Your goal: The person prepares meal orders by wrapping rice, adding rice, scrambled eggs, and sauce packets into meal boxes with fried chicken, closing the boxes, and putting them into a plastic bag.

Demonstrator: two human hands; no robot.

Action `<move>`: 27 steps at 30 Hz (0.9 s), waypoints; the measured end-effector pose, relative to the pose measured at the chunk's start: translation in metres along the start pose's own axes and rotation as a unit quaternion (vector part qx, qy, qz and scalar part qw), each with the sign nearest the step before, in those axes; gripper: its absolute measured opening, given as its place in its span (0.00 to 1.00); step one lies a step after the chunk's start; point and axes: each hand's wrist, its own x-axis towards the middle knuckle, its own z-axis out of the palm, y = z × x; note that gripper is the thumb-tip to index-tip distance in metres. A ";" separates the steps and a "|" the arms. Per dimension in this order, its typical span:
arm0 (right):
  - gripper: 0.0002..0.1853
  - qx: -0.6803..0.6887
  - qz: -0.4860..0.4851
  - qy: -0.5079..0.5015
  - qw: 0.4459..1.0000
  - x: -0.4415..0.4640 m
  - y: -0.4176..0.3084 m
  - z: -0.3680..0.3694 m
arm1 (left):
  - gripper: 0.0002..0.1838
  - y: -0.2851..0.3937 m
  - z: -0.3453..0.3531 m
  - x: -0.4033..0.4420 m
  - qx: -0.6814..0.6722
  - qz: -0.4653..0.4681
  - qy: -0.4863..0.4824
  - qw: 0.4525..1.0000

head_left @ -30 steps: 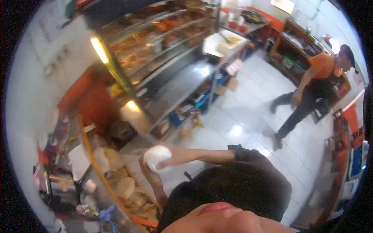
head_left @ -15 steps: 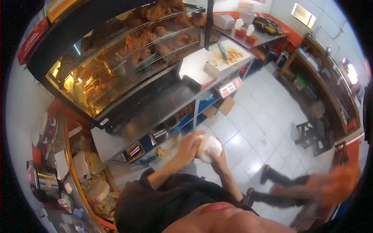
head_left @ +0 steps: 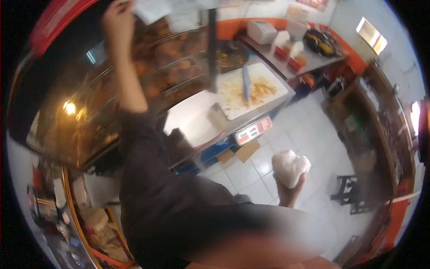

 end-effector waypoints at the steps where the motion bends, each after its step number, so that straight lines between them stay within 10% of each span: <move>1: 0.32 -0.019 -0.029 0.042 0.999 0.011 -0.017 -0.021 | 0.15 -0.011 0.007 -0.006 0.063 0.067 0.073 0.993; 3: 0.35 0.021 -0.042 0.115 0.992 0.041 -0.053 -0.057 | 0.16 0.006 0.004 -0.046 0.211 0.085 0.216 0.949; 6: 0.37 0.012 -0.094 0.207 0.974 0.096 -0.103 -0.101 | 0.26 0.051 0.059 -0.138 -0.025 -0.042 0.452 0.891; 8: 0.37 0.029 -0.091 0.220 0.971 0.149 -0.139 -0.149 | 0.26 0.062 0.112 -0.196 -0.242 0.069 0.237 0.938; 11: 0.36 -0.090 -0.066 0.142 0.984 0.221 -0.196 -0.157 | 0.18 0.008 0.213 -0.308 -0.121 -0.068 -0.004 0.990; 15: 0.40 -0.233 0.019 0.023 0.972 0.351 -0.245 -0.156 | 0.19 0.111 0.407 -0.376 -0.547 -0.384 -0.352 0.655; 22: 0.32 -0.182 0.095 -0.015 0.979 0.620 -0.261 -0.165 | 0.19 0.150 0.592 -0.396 -0.483 -0.424 -0.387 0.660; 27: 0.32 -0.418 0.150 -0.089 0.891 0.832 -0.275 -0.105 | 0.20 0.090 0.728 -0.408 -0.414 -0.448 -0.342 0.715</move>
